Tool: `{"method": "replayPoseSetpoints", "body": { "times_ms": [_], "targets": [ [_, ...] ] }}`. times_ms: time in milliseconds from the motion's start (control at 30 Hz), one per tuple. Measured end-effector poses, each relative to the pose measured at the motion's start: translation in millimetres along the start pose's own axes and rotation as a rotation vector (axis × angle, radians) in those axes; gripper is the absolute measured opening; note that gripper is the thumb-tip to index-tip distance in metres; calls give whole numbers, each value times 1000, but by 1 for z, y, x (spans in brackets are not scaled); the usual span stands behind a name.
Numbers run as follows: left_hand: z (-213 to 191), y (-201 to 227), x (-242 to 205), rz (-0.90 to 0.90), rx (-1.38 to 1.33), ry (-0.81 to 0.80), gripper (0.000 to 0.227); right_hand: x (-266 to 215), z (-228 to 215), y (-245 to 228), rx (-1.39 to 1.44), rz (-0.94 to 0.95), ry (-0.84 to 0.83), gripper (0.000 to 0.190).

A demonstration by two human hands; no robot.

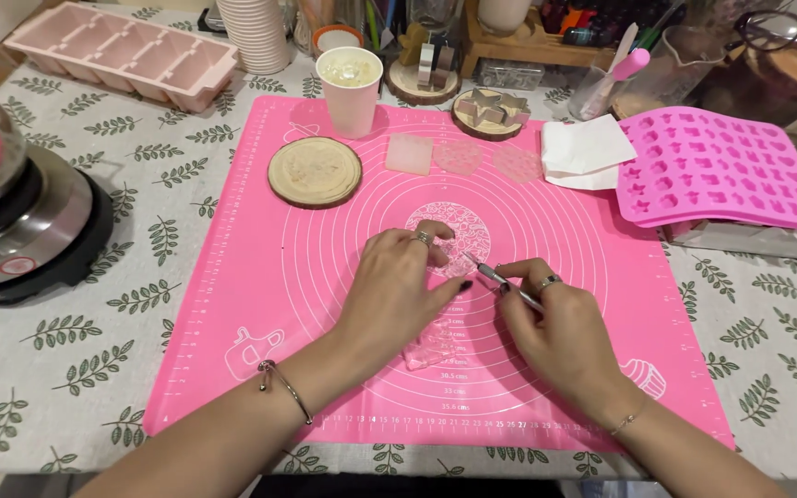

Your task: The person uses a craft knife to trim excess material from small rectangular resin pieces on a pink silicone mat. They repeatedly pick up each piece, cut along the edges, and place the trimmed pieces aside on the mat.

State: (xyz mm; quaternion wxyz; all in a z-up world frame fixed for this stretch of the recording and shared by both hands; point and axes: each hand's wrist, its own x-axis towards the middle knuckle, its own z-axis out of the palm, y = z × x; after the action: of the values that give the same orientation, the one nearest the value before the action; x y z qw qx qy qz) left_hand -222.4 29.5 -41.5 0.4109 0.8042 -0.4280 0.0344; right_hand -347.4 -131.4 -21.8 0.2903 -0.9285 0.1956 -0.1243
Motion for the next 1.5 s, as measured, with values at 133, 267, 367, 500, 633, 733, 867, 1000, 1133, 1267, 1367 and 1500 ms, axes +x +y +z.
{"method": "replayPoseSetpoints", "body": {
  "times_ms": [133, 267, 367, 500, 633, 733, 867, 1000, 1133, 1267, 1367, 1500],
  "targets": [
    [-6, 7, 1, -71, -2, -57, 54, -1, 4, 3, -5, -32, -26, 23],
    [2, -4, -3, -29, 8, -26, 37, -2, 7, 4, -34, -57, -26, 23],
    [1, -3, -2, -17, 0, -11, 38, -2, 8, 1, -61, -70, -29, 22],
    [-3, 2, -2, -10, 11, -9, 23, -3, 9, 0, -141, -112, -26, 19],
    [-3, 2, -1, -2, 8, -11, 20, -4, 11, 3, -196, -184, -23, 19],
    [-2, 0, -2, -13, 5, -17, 20, -4, 12, 6, -248, -315, 4, 18],
    [-1, -3, -1, -20, -8, -26, 27, -5, 8, 1, -271, -336, 1, 20],
    [3, -16, -2, 37, -7, 8, 18, -5, 4, 3, -328, -251, -37, 20],
    [-9, -4, 4, -44, -49, -35, 49, -4, -3, -3, -298, -154, -51, 25],
    [-13, -2, 3, -68, -8, -12, 42, 2, -14, -4, -146, 0, -46, 24],
    [-17, 4, 3, -66, 39, 18, 42, 8, -21, 12, 51, 98, -75, 23],
    [4, -19, -4, 269, 82, 194, 37, 12, -25, 27, 170, 33, 43, 26]
  ]
}}
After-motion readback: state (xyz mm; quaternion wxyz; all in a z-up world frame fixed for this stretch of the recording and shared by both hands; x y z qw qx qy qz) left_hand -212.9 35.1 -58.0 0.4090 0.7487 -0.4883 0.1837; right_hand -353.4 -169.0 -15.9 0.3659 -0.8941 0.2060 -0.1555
